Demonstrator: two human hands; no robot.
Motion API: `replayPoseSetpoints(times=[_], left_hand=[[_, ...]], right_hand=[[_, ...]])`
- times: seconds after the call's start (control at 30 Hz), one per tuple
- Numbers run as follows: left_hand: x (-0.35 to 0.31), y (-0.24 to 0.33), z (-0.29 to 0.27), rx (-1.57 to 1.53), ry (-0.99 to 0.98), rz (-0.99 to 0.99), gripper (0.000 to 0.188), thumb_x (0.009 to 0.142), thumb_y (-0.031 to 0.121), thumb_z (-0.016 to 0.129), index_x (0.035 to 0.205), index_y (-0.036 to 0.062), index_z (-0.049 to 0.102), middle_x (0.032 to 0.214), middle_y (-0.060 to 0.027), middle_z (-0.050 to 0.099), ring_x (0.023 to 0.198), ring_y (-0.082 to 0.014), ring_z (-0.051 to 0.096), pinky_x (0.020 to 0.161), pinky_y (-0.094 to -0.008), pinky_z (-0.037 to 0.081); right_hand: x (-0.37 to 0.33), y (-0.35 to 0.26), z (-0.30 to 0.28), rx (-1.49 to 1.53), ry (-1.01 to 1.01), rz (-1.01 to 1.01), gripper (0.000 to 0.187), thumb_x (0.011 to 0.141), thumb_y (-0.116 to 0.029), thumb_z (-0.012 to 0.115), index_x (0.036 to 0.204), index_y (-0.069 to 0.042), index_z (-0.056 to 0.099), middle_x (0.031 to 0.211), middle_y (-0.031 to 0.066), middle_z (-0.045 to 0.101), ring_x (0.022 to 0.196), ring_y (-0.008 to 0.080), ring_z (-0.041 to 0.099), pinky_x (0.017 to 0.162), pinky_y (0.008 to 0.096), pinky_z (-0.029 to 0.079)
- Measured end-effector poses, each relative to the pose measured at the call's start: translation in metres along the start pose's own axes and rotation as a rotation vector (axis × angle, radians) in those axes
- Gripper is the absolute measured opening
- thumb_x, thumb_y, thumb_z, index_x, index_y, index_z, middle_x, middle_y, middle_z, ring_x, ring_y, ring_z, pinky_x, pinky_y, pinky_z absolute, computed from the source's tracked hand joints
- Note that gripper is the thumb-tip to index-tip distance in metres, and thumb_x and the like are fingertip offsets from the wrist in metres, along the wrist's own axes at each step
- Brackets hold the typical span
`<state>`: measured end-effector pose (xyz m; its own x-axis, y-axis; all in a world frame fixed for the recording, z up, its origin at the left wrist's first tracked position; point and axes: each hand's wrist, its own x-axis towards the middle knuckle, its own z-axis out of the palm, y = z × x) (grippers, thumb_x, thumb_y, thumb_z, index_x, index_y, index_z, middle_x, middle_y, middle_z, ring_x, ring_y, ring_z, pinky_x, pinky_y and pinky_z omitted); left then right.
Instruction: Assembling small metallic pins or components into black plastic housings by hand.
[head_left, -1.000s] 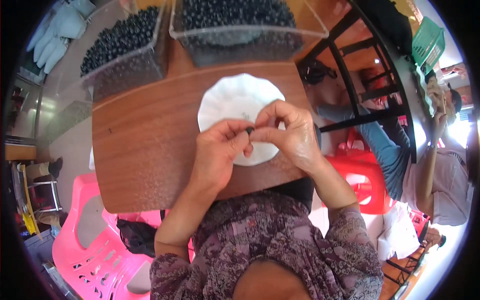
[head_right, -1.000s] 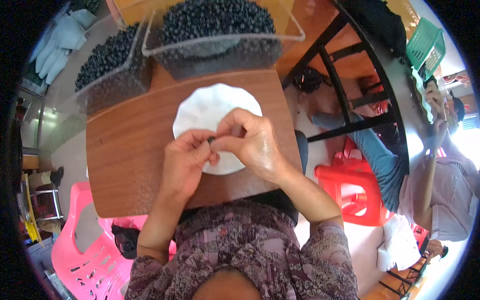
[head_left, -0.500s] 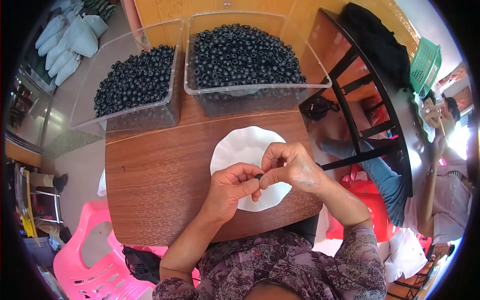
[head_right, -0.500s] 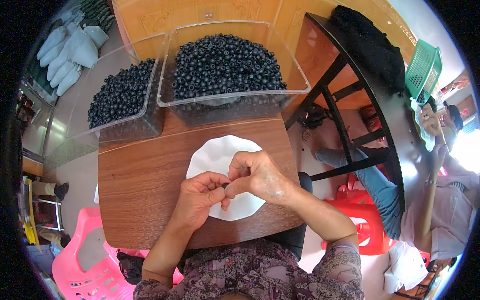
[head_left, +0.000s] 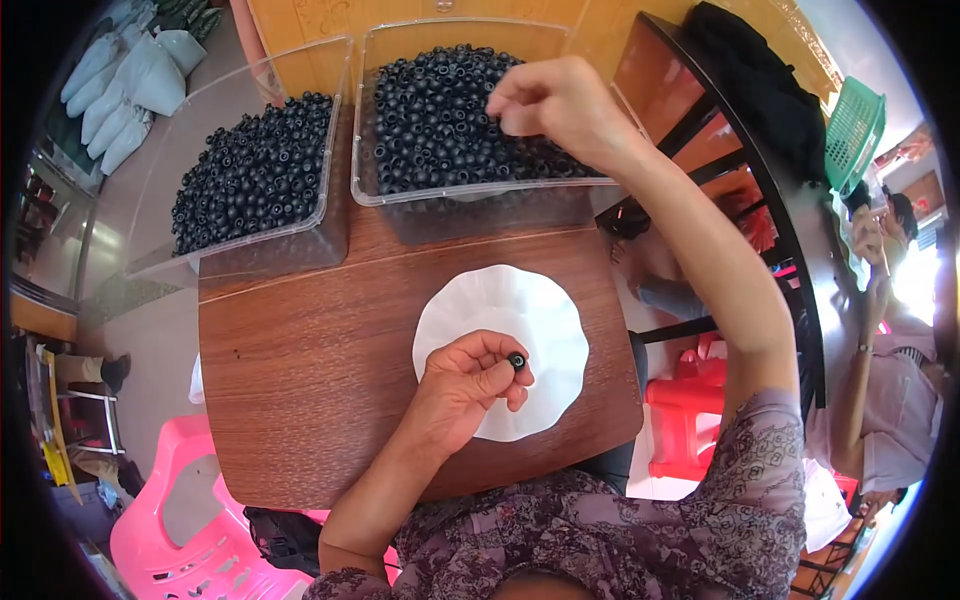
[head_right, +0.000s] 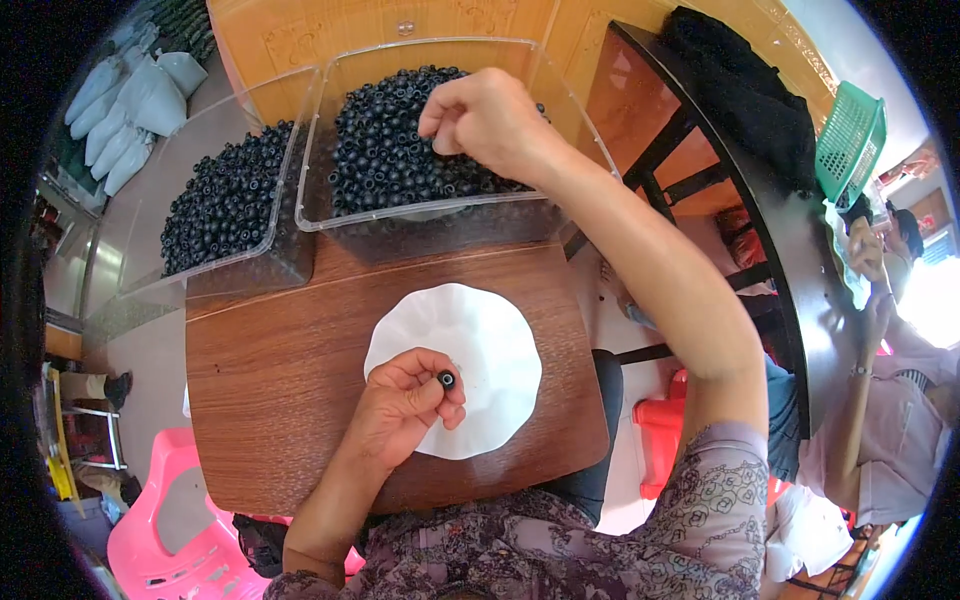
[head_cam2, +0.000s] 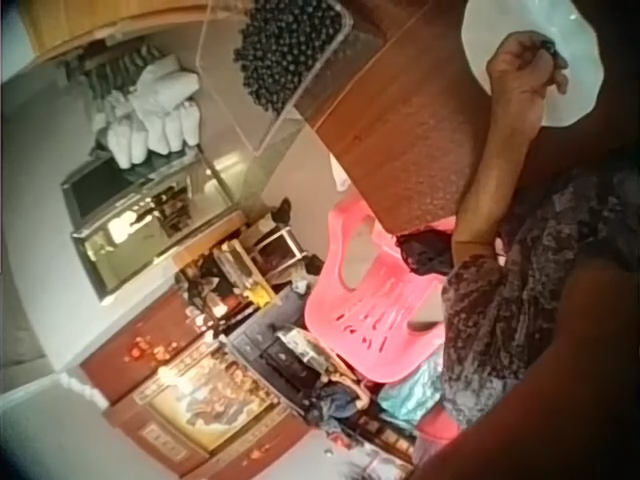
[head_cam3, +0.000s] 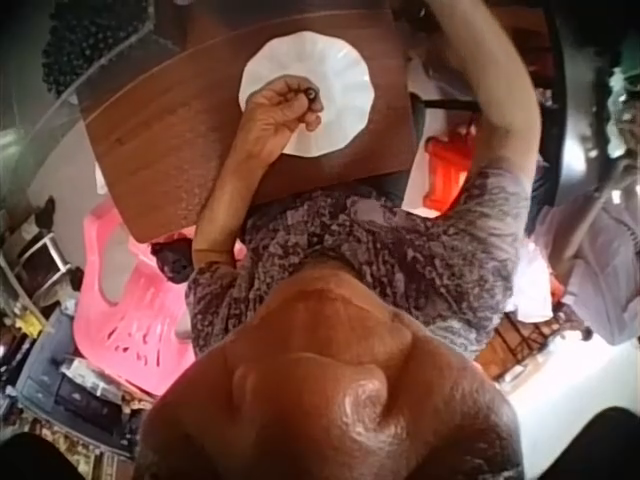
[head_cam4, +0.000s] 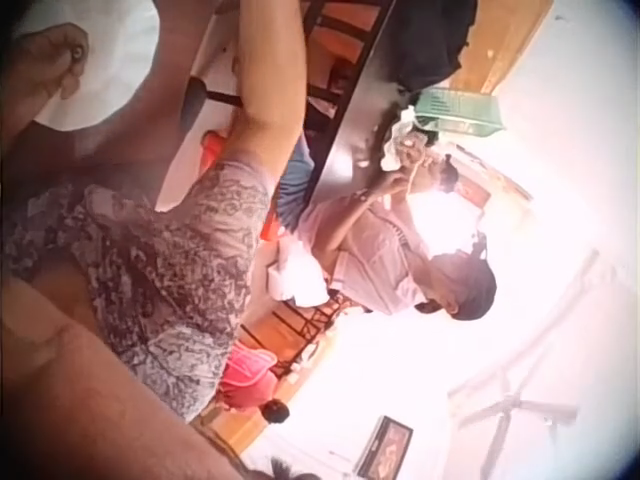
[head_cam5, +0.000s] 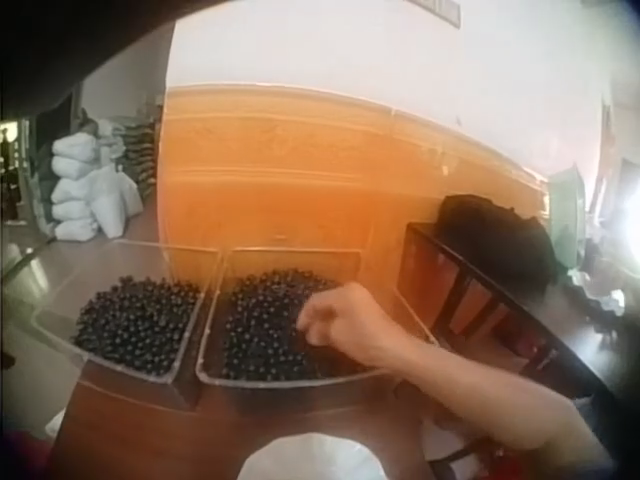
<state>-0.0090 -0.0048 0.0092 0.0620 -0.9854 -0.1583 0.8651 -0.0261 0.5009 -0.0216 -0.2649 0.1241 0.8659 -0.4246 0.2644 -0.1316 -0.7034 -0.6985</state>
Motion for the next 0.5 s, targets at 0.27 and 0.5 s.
replayPoseSetpoints(times=[0.27, 0.5], left_hand=[[0.0, -0.002, -0.014, -0.014, 0.006, -0.026, 0.016, 0.083, 0.004, 0.06, 0.097, -0.0036, 0.058, 0.083, -0.0127, 0.062, 0.068, -0.0177, 0.055, 0.063, -0.0271, 0.045], [0.0, 0.0, -0.016, -0.002, 0.043, -0.02, 0.015, 0.083, 0.004, 0.06, 0.096, -0.0035, 0.058, 0.083, -0.0126, 0.062, 0.068, -0.0168, 0.056, 0.063, -0.0262, 0.045]], right_hand=[[0.047, 0.035, 0.035, -0.593, -0.149, -0.304, 0.024, 0.062, 0.003, 0.061, 0.083, -0.006, 0.067, 0.065, 0.0092, 0.063, 0.064, 0.0231, 0.062, 0.059, 0.0333, 0.047], [0.066, 0.026, 0.052, -0.531, -0.189, -0.234, 0.008, 0.066, -0.011, 0.062, 0.071, -0.007, 0.066, 0.075, 0.0134, 0.065, 0.075, 0.0324, 0.062, 0.066, 0.0415, 0.05]])
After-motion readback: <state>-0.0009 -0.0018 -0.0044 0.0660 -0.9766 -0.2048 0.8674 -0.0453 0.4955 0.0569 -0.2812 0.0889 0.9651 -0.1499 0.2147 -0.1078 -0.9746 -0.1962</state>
